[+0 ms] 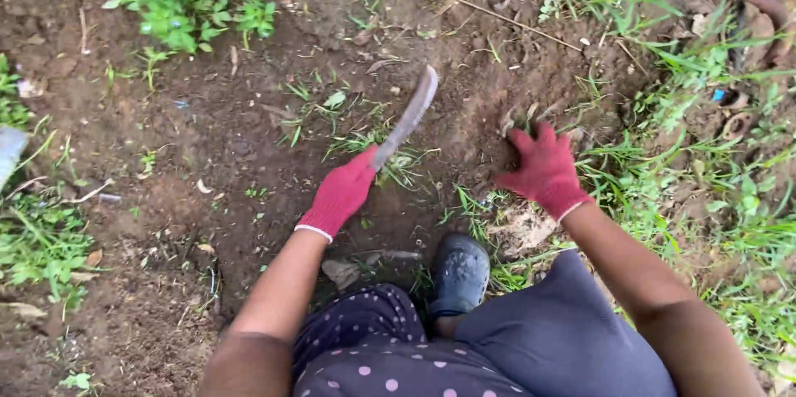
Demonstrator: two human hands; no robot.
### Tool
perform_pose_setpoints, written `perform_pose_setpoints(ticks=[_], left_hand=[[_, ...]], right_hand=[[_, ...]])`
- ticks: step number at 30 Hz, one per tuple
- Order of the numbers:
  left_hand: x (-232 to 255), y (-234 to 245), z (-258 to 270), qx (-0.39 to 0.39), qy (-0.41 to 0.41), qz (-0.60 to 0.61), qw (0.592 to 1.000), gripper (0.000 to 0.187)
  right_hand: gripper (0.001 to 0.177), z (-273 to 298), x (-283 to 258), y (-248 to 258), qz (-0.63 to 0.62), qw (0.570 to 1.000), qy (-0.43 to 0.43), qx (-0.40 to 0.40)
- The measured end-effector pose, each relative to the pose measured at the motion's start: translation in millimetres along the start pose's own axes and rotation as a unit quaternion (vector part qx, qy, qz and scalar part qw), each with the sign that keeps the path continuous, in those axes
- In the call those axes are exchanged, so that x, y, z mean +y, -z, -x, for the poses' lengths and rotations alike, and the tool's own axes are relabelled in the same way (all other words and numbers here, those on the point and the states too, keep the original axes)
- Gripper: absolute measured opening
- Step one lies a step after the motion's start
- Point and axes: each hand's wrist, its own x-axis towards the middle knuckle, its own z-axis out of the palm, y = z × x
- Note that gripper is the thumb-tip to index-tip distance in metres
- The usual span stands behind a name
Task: The person uses a curved sickle to cut weeds at the base and pulls them from the soil with gloved hands. The person repeatedly cuts and removes weeds across a small garden area, gathering them into a pile.
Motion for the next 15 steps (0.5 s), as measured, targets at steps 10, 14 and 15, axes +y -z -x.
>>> perform_pose_setpoints(ticks=[10,14,15], left_hand=[[-23,56,46,0.127,0.098,0.13,0.978,0.051],[-15,85,68,0.202,0.105,0.151,0.962,0.05],[-15,92,67,0.228,0.094,0.167,0.955,0.05]], right_hand=[[0.059,-9,-109,2,-0.339,0.932,-0.079,-0.105],[0.074,-9,-156,16,-0.454,0.866,0.185,-0.1],[0.07,-10,-154,15,-0.432,0.859,0.269,-0.058]])
